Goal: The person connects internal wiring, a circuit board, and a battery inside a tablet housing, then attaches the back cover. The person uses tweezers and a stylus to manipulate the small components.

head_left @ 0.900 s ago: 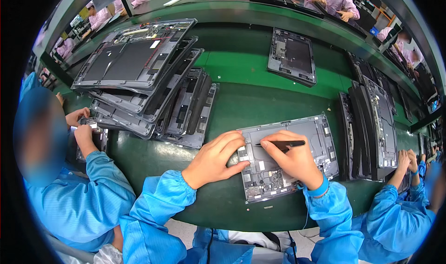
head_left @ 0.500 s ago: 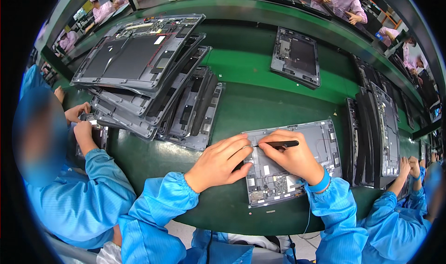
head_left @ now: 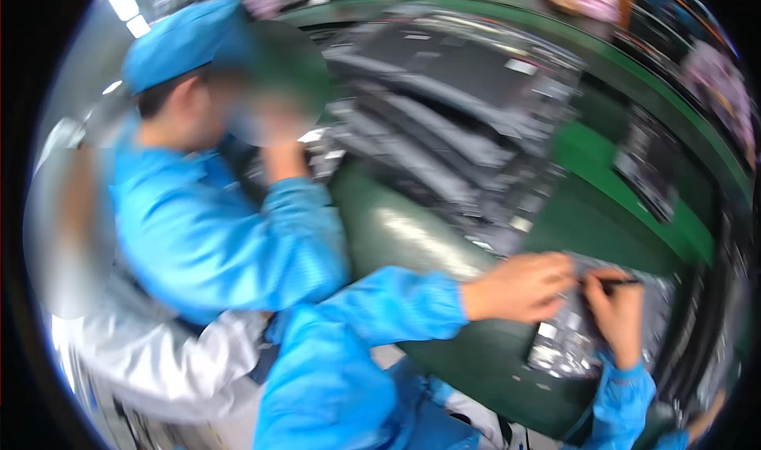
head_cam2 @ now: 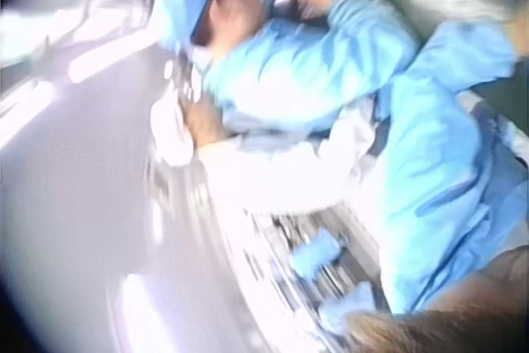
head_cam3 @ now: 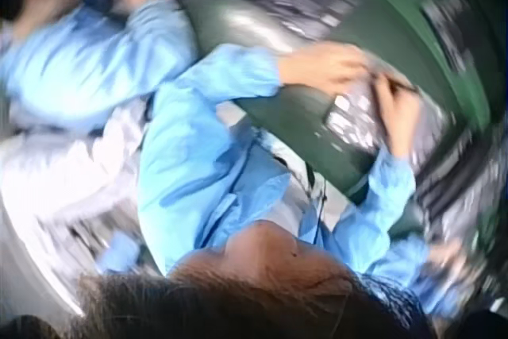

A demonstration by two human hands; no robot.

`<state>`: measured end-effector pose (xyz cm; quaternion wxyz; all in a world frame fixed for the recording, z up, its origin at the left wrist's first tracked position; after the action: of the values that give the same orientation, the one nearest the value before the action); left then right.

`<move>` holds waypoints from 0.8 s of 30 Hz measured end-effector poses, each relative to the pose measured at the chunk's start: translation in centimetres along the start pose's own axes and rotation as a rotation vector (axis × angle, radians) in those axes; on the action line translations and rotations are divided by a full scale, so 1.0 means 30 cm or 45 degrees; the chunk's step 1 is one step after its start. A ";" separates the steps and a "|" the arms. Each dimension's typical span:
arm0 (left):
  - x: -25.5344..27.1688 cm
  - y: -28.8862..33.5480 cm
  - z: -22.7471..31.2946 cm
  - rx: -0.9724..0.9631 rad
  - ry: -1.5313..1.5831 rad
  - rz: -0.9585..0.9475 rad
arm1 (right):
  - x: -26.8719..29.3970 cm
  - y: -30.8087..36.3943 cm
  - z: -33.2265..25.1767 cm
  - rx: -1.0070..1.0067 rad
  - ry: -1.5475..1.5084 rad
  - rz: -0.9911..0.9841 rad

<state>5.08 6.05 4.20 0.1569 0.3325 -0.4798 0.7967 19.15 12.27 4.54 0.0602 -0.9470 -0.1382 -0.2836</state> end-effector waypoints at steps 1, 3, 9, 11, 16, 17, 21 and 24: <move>-0.018 -0.009 0.011 -0.090 -0.072 0.051 | 0.013 0.002 0.071 -0.142 0.041 0.011; -0.037 -0.005 0.020 -0.064 -0.140 0.043 | 0.023 0.039 0.005 -0.009 0.115 0.085; -0.016 0.037 0.033 0.041 -0.216 0.050 | -0.056 0.108 -0.079 0.046 0.213 0.117; -0.014 0.041 0.037 0.054 -0.207 0.060 | -0.066 0.126 -0.091 0.117 0.212 0.123; -0.022 0.033 0.035 0.030 -0.196 0.055 | -0.061 0.187 -0.107 0.164 0.299 0.166; -0.025 0.034 0.028 0.040 -0.201 0.033 | -0.063 0.187 -0.120 0.177 0.279 0.171; -0.046 -0.001 0.044 0.088 -0.146 -0.076 | -0.012 0.230 -0.134 0.247 0.217 0.281; 0.025 0.046 0.063 0.090 -0.297 -0.113 | -0.078 0.226 -0.147 0.308 0.221 0.195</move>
<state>4.45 3.68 4.41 0.1232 0.4489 -0.4512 0.7614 16.99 4.43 6.68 0.2069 -0.9126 -0.0931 -0.3401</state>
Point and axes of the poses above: each hand's wrist, its own y-axis away from the middle knuckle, its own x-axis out of the back of the hand, z = x × y, the point moved 10 cm from there along -y, towards the middle knuckle, and after that the axes turned 12 degrees about -x, right-handed, at the moved point
